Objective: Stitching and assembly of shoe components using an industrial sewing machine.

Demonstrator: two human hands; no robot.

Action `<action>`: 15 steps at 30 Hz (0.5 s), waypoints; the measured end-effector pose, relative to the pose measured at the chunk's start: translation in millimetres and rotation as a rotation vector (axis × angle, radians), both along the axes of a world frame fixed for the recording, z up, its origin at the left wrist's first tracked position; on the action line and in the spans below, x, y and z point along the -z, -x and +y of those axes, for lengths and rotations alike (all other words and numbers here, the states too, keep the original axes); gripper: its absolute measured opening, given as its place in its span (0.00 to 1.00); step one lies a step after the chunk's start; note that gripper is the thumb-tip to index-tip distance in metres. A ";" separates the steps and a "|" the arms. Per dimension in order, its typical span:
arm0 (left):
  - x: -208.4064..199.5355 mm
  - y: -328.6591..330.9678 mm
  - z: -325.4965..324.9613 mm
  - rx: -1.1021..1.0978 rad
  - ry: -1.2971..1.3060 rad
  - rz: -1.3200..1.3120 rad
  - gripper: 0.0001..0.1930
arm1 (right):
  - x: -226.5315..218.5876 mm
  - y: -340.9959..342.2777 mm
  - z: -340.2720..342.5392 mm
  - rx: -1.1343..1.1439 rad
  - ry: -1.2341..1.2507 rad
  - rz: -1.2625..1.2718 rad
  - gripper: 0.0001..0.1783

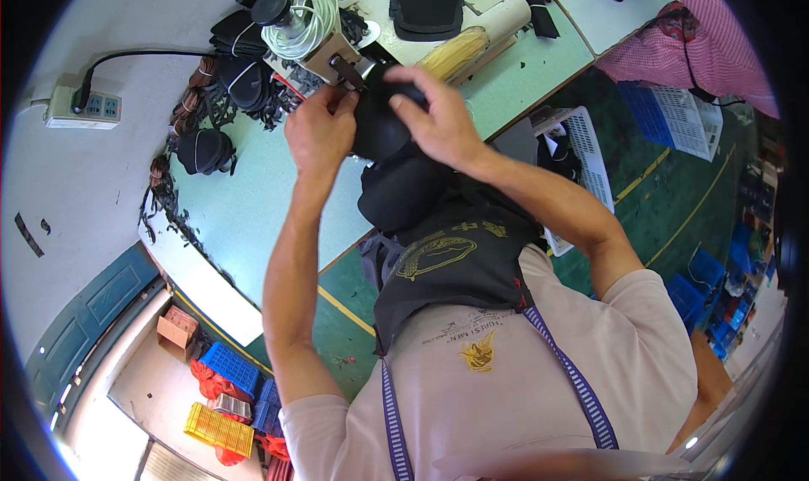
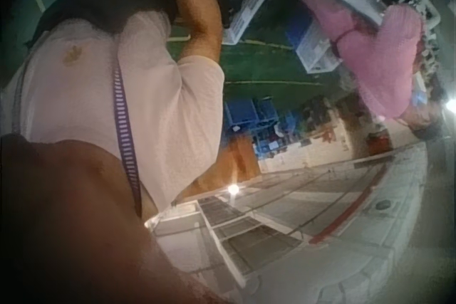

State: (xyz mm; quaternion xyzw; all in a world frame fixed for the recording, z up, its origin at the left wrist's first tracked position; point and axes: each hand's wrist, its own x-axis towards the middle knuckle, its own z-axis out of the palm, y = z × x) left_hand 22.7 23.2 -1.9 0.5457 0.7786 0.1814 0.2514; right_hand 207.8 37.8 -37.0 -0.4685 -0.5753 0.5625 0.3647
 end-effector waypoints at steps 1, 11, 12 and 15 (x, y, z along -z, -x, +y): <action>3.7 -1.7 -5.6 -0.012 -0.041 0.011 0.15 | -0.8 -4.3 7.6 0.123 -0.429 -0.155 0.18; 30.0 -9.2 -144.6 0.088 0.105 -0.071 0.18 | -20.4 -60.7 57.4 0.135 -1.032 -0.616 0.25; 34.1 -9.9 -146.2 0.089 0.092 -0.078 0.18 | -16.9 -58.1 47.4 0.076 -1.000 -0.531 0.23; 35.6 -9.0 -148.8 0.124 -0.253 0.114 0.13 | -15.0 -43.6 21.4 -0.106 -0.798 -0.256 0.18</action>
